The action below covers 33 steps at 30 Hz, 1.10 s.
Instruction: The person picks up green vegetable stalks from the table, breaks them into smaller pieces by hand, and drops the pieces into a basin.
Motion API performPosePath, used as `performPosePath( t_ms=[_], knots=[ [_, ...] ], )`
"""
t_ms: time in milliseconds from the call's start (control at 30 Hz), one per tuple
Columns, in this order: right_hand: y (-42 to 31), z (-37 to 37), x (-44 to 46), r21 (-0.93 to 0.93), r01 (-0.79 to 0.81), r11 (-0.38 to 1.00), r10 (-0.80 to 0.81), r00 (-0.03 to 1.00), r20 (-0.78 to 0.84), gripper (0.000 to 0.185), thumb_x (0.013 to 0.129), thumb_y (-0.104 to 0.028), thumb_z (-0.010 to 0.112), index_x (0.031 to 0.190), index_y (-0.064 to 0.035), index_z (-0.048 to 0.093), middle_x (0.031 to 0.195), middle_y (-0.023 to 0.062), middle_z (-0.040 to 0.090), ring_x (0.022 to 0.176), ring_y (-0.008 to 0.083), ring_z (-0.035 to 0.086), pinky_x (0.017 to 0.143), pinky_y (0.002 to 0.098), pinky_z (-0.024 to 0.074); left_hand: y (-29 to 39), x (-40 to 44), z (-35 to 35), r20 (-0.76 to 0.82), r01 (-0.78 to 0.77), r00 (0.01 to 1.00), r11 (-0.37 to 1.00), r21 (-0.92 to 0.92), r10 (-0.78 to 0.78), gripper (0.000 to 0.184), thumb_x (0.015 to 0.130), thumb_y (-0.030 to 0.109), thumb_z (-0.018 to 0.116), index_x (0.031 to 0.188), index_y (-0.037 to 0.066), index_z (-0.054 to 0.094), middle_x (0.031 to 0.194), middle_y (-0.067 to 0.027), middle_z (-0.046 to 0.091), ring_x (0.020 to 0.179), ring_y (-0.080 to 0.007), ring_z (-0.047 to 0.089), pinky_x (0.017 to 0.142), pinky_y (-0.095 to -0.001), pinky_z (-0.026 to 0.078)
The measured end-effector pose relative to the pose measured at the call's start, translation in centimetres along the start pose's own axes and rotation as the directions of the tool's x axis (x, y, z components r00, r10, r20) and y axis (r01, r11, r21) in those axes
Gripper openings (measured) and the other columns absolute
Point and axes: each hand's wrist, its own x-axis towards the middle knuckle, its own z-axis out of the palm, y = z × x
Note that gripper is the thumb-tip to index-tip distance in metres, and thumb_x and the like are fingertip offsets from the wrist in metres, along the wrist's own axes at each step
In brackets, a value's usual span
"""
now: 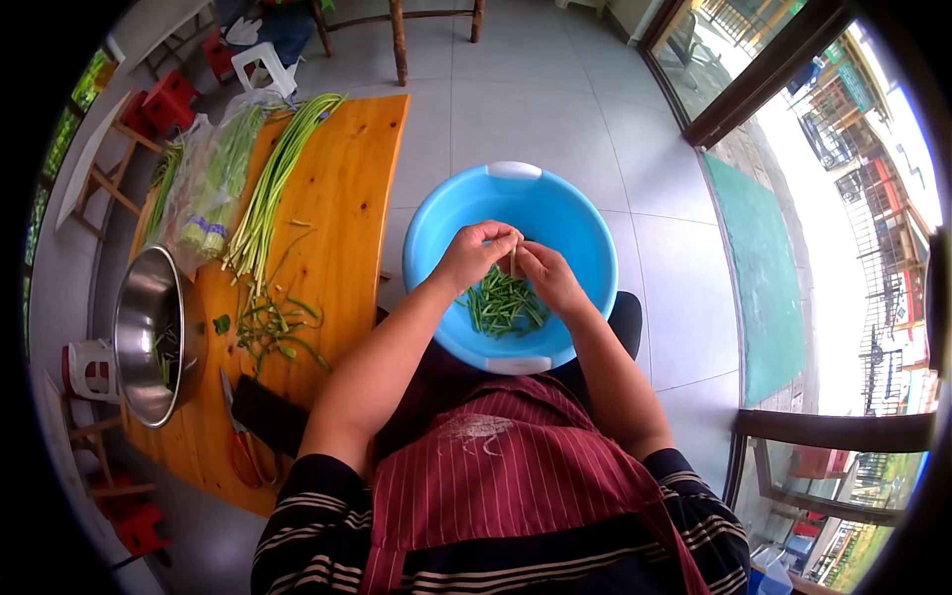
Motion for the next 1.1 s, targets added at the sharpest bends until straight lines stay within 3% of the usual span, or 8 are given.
performPosePath(
  t_ms=[267, 367, 467, 533, 633, 733, 833, 1100],
  knots=[
    [-1.1, 0.8, 0.0, 0.154, -0.070, 0.986, 0.072, 0.997, -0.004, 0.021, 0.088, -0.016, 0.040, 0.083, -0.0002, 0.052, 0.067, 0.0002, 0.048, 0.062, 0.0076, 0.044, 0.058, 0.0213, 0.0376, 0.6, -0.2, 0.0, 0.031, -0.070, 0.997, 0.995, 0.066, 0.068, 0.018, 0.081, 0.014, 0.055, 0.093, 0.002, 0.060, 0.083, -0.0032, 0.059, 0.078, -0.0105, 0.054, 0.070, -0.0245, 0.045],
    [-0.6, 0.7, 0.2, 0.127, -0.024, 0.992, 0.029, 0.999, -0.040, 0.019, 0.087, -0.014, 0.039, 0.081, -0.0009, 0.051, 0.066, 0.0002, 0.047, 0.060, 0.0076, 0.044, 0.056, 0.0218, 0.0373, 1.4, -0.6, 0.7, -0.031, -0.154, 0.984, 0.917, 0.367, 0.178, 0.014, 0.082, 0.013, 0.055, 0.090, 0.003, 0.061, 0.078, -0.0008, 0.058, 0.076, -0.0084, 0.053, 0.066, -0.0236, 0.045],
    [0.6, 1.1, 0.5, 0.187, 0.031, 0.982, -0.017, 0.997, -0.073, 0.019, 0.087, -0.014, 0.038, 0.083, -0.0018, 0.052, 0.065, -0.0004, 0.046, 0.059, 0.0077, 0.043, 0.056, 0.0215, 0.0373, 0.5, -0.3, 1.0, 0.024, -0.480, 0.815, 0.651, 0.588, 0.579, 0.014, 0.081, 0.017, 0.056, 0.083, 0.004, 0.060, 0.077, -0.0014, 0.059, 0.074, -0.0115, 0.055, 0.069, -0.0273, 0.044],
    [0.3, 1.4, 0.2, 0.231, 0.074, 0.970, -0.056, 0.995, -0.082, 0.019, 0.088, -0.015, 0.038, 0.086, -0.0025, 0.052, 0.063, -0.0011, 0.045, 0.059, 0.0076, 0.043, 0.056, 0.0210, 0.0373, -0.2, -0.4, 1.3, -0.130, -0.203, 0.971, 0.979, -0.015, 0.199, 0.011, 0.082, 0.017, 0.057, 0.083, 0.007, 0.059, 0.078, -0.0007, 0.058, 0.077, -0.0121, 0.055, 0.070, -0.0274, 0.043],
    [-0.1, 1.4, -0.1, -0.175, 0.260, 0.950, -0.284, 0.950, -0.129, 0.018, 0.087, -0.013, 0.039, 0.083, -0.0023, 0.053, 0.066, 0.0000, 0.047, 0.062, 0.0081, 0.045, 0.059, 0.0214, 0.0394, -0.4, 0.2, -0.9, -0.197, 0.000, 0.969, 0.797, -0.604, -0.150, 0.008, 0.083, 0.016, 0.056, 0.088, 0.011, 0.057, 0.085, -0.0006, 0.058, 0.078, -0.0122, 0.054, 0.069, -0.0247, 0.041],
    [0.5, 0.8, -0.2, -0.172, 0.159, 0.972, -0.177, 0.979, -0.097, 0.014, 0.082, -0.010, 0.049, 0.091, -0.0026, 0.056, 0.078, 0.0084, 0.056, 0.072, 0.0163, 0.054, 0.067, 0.0271, 0.0440, 0.0, 0.6, -1.8, -0.256, -0.070, 0.965, 0.888, -0.454, -0.054, 0.014, 0.082, 0.019, 0.056, 0.093, 0.009, 0.057, 0.088, -0.0005, 0.058, 0.081, -0.0092, 0.053, 0.070, -0.0243, 0.038],
    [-0.1, 0.6, 0.2, -0.611, 0.152, 0.777, -0.314, 0.935, -0.167, 0.034, 0.073, -0.010, 0.060, 0.106, -0.0041, 0.055, 0.103, 0.0176, 0.054, 0.095, 0.0312, 0.053, 0.082, 0.0357, 0.0429, -0.1, 0.5, -1.0, -0.233, 0.045, 0.963, 0.937, -0.346, -0.132, 0.018, 0.084, 0.017, 0.052, 0.098, 0.007, 0.057, 0.088, -0.0022, 0.059, 0.080, -0.0090, 0.053, 0.066, -0.0197, 0.038],
    [-3.2, 1.5, 2.5, -0.782, 0.261, 0.566, -0.433, 0.901, -0.012, 0.018, 0.075, -0.010, 0.059, 0.091, -0.0032, 0.061, 0.091, 0.0109, 0.059, 0.088, 0.0265, 0.055, 0.076, 0.0349, 0.0439, -1.1, 1.3, -0.8, -0.135, -0.001, 0.990, 0.960, -0.280, -0.039, 0.030, 0.082, 0.006, 0.050, 0.110, -0.003, 0.049, 0.095, -0.0097, 0.057, 0.083, -0.0140, 0.056, 0.074, -0.0248, 0.045]
  ],
)
